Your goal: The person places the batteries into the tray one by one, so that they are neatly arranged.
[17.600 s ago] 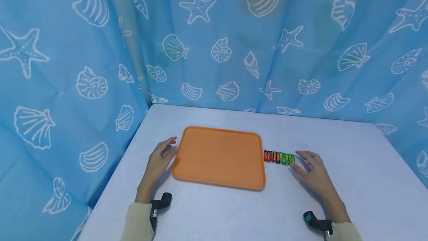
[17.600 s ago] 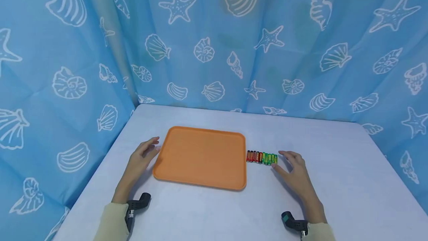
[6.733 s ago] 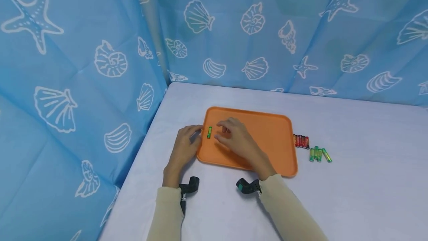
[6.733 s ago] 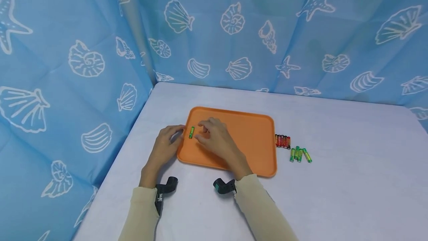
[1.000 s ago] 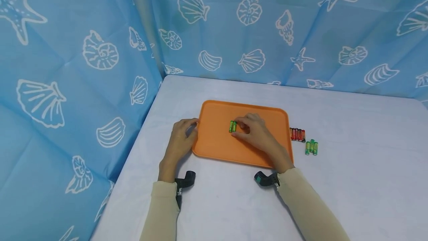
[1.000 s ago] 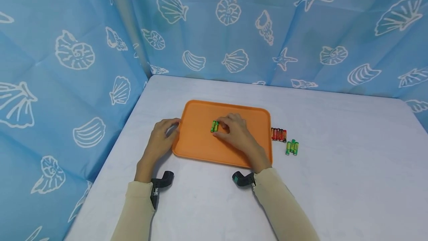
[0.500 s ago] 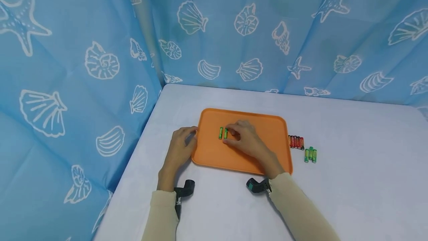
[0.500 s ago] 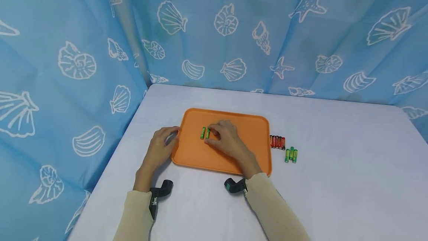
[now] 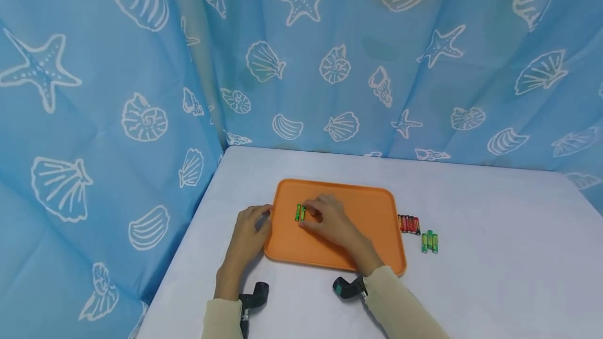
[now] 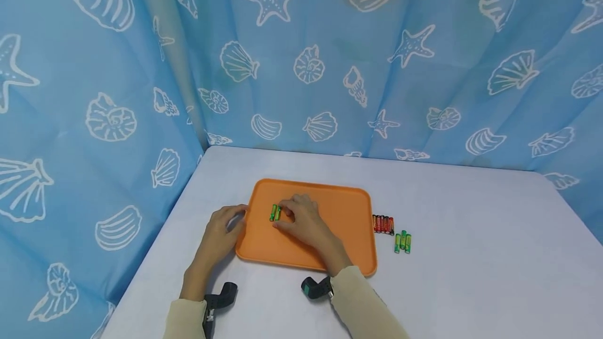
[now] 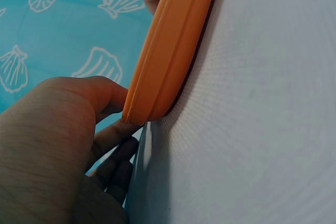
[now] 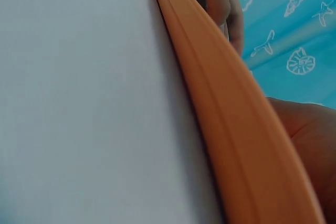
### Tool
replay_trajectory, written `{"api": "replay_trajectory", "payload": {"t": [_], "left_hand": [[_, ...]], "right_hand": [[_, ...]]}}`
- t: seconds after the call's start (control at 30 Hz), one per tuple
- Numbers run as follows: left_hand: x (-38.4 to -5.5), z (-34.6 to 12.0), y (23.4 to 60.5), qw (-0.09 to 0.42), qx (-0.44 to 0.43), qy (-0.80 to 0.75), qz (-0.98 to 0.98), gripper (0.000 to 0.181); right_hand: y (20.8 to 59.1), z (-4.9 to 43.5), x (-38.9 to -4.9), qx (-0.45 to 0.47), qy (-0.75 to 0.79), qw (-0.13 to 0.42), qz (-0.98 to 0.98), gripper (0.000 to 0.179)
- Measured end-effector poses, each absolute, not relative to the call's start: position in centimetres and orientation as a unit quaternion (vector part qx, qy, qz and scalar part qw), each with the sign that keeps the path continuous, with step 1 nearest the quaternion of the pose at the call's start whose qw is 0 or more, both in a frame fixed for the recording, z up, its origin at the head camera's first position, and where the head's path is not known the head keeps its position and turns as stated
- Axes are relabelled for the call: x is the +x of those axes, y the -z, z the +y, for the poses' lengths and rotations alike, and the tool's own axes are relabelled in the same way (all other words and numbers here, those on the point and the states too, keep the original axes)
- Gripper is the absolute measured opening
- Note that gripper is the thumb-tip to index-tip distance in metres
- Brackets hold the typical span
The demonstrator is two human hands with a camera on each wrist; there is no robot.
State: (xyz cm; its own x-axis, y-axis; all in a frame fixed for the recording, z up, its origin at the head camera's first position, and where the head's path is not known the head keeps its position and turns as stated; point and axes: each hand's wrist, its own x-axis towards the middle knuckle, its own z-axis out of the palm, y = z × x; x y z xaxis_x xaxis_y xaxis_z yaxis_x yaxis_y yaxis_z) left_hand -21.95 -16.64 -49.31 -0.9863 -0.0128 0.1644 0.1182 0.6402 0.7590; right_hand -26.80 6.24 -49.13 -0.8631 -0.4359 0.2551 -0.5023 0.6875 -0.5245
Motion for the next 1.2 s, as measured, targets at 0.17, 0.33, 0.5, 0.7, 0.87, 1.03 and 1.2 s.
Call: {"api": "replay_trajectory", "payload": {"t": [0.17, 0.33, 0.5, 0.7, 0.87, 1.03, 1.2], "left_hand": [[-21.8, -16.6, 49.4, 0.072, -0.015, 0.422, -0.904, 0.035], [-21.8, -16.5, 49.3, 0.062, -0.009, 0.423, -0.904, 0.036], [-21.9, -16.4, 49.4, 0.061, -0.006, 0.424, -0.904, 0.036], [-21.9, -16.6, 49.5, 0.06, -0.006, 0.424, -0.903, 0.036], [-21.9, -16.8, 49.7, 0.065, -0.014, 0.425, -0.903, 0.035], [-22.0, -16.6, 49.6, 0.072, -0.028, 0.43, -0.899, 0.036], [-21.9, -16.8, 49.5, 0.079, -0.02, 0.421, -0.904, 0.037]], "right_hand": [[49.4, 5.6, -26.8, 0.254, -0.3, 0.049, -0.918, 0.037], [49.3, 5.1, -26.8, 0.254, -0.307, 0.056, -0.916, 0.038], [49.1, 4.6, -26.8, 0.261, -0.311, 0.066, -0.911, 0.039], [49.5, 3.6, -27.2, 0.26, -0.306, 0.072, -0.913, 0.038], [49.8, 2.5, -27.7, 0.261, -0.309, 0.057, -0.913, 0.036], [49.7, 1.9, -28.0, 0.261, -0.307, 0.065, -0.913, 0.035], [49.4, 1.3, -28.0, 0.277, -0.312, 0.051, -0.907, 0.036]]}}
